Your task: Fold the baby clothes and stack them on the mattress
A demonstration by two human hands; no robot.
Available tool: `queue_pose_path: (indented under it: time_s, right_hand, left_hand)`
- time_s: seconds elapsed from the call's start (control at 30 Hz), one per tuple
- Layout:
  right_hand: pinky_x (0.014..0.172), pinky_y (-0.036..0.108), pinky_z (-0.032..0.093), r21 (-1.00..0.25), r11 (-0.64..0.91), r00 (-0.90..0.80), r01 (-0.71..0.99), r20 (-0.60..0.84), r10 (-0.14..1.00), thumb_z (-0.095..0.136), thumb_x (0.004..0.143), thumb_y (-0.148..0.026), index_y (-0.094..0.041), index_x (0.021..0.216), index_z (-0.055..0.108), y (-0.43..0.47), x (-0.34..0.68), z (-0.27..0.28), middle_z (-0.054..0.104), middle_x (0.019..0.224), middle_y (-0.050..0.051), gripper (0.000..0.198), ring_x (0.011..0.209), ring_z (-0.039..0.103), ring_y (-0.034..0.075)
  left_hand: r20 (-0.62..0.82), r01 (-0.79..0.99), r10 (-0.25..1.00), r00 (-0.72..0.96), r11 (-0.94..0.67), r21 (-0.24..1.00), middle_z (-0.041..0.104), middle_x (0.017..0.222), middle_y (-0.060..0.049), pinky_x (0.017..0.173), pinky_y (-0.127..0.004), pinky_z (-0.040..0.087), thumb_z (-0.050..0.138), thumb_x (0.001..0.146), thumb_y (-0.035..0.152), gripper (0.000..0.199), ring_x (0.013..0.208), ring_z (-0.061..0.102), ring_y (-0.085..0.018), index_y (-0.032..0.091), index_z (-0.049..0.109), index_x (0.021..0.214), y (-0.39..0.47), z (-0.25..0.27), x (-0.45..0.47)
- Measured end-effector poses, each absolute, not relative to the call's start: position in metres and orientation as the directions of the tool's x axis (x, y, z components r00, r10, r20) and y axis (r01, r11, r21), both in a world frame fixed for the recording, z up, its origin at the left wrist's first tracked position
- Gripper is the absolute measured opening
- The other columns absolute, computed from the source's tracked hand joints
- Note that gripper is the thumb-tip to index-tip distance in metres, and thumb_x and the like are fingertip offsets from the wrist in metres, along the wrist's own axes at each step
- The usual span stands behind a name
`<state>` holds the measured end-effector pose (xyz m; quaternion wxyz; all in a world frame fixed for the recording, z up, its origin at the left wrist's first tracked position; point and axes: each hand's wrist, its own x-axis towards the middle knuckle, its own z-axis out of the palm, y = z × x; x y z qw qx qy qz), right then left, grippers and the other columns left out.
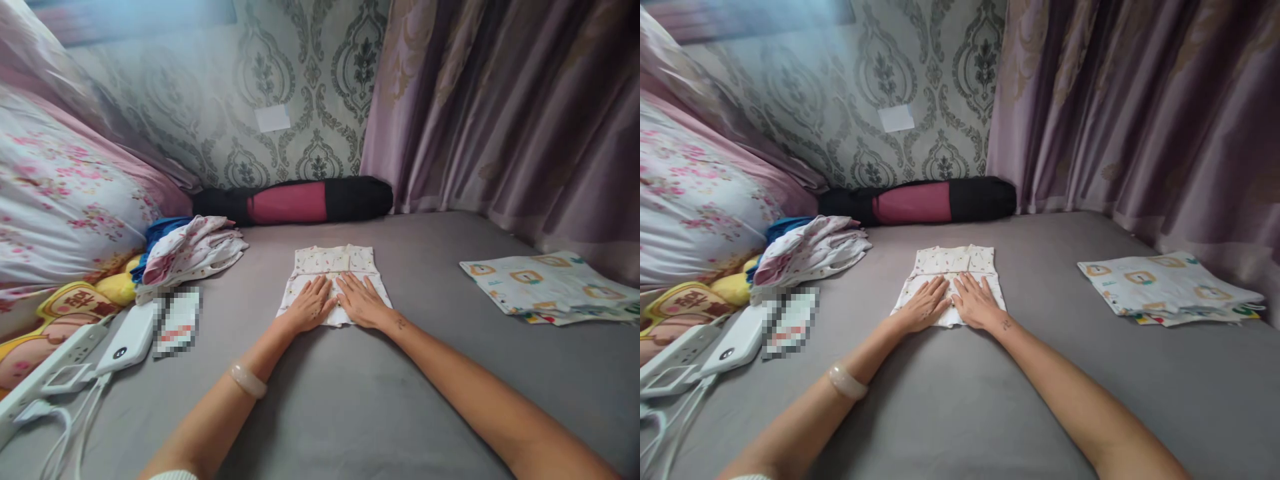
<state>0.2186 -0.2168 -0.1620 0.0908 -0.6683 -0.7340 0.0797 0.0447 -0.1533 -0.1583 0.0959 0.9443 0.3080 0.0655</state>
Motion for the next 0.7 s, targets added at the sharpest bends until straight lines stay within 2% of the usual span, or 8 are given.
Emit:
queue_pose_path:
  time_s: [0.13,0.27,0.47,0.53,0.6,0.67,0.7]
  right_hand:
    - [0.115,0.047,0.003,-0.275,0.106,-0.115,0.955,-0.016,0.993,0.017,0.096,-0.043,-0.013,0.148,0.024,-0.219,0.220,-0.157,0.017,0.155,0.009,0.060,0.143,0.009,0.021]
    - [0.116,0.045,0.005,-0.302,0.202,-0.219,0.932,-0.021,0.976,0.014,0.096,-0.046,-0.013,0.149,0.020,-0.241,0.217,-0.154,0.016,0.155,0.008,0.062,0.143,0.008,0.020]
    - [0.116,0.041,0.009,-0.278,0.281,-0.281,0.918,0.041,0.959,0.024,0.097,-0.038,-0.011,0.148,0.026,-0.280,0.202,-0.151,0.020,0.154,0.010,0.058,0.143,0.012,0.020]
    - [0.115,0.040,0.015,-0.296,0.297,-0.288,0.908,0.074,0.955,0.029,0.096,-0.034,-0.014,0.143,0.037,-0.284,0.200,-0.146,0.031,0.151,0.009,0.052,0.140,0.022,0.021]
    - [0.109,0.033,0.028,-0.349,0.288,-0.263,0.892,0.118,0.958,0.030,0.095,-0.028,-0.022,0.132,0.053,-0.281,0.204,-0.141,0.049,0.139,0.005,0.043,0.130,0.041,0.018]
    - [0.097,0.027,0.039,-0.409,0.188,-0.131,0.893,0.162,0.978,0.030,0.095,-0.025,-0.026,0.118,0.062,-0.275,0.215,-0.136,0.063,0.122,0.002,0.039,0.113,0.056,0.015]
    - [0.091,0.025,0.042,-0.421,0.090,-0.014,0.903,0.181,0.983,0.030,0.095,-0.025,-0.025,0.114,0.063,-0.272,0.224,-0.135,0.066,0.115,0.002,0.038,0.105,0.059,0.015]
  left_hand:
    - [0.050,0.570,0.600,0.799,-0.780,0.256,0.028,0.151,-0.017,0.116,-0.044,0.015,0.024,0.096,0.049,0.059,0.143,0.018,-0.023,0.013,0.030,0.143,-0.153,-0.158,0.043]
    - [0.058,0.537,0.582,0.811,-0.781,0.318,0.029,0.152,-0.014,0.116,-0.044,0.015,0.029,0.096,0.045,0.056,0.142,0.019,-0.022,0.018,0.028,0.145,-0.158,-0.155,0.034]
    - [0.159,0.463,0.540,0.827,-0.814,0.351,0.040,0.145,-0.013,0.115,-0.040,0.021,0.035,0.095,0.042,0.047,0.137,0.031,-0.022,0.019,0.046,0.135,-0.167,-0.154,0.017]
    - [0.188,0.448,0.534,0.824,-0.818,0.361,0.044,0.142,-0.012,0.114,-0.039,0.025,0.035,0.095,0.041,0.045,0.135,0.036,-0.022,0.020,0.050,0.132,-0.169,-0.154,0.014]
    - [0.202,0.430,0.526,0.826,-0.821,0.376,0.045,0.141,-0.011,0.113,-0.038,0.028,0.036,0.095,0.041,0.043,0.134,0.037,-0.022,0.022,0.052,0.131,-0.171,-0.153,0.012]
    - [0.208,0.407,0.508,0.836,-0.828,0.385,0.045,0.142,-0.009,0.112,-0.037,0.030,0.036,0.096,0.040,0.041,0.134,0.036,-0.022,0.024,0.054,0.128,-0.174,-0.150,0.012]
    - [0.206,0.394,0.494,0.845,-0.835,0.384,0.045,0.143,-0.008,0.112,-0.037,0.030,0.036,0.096,0.039,0.039,0.135,0.035,-0.022,0.025,0.056,0.127,-0.175,-0.148,0.013]
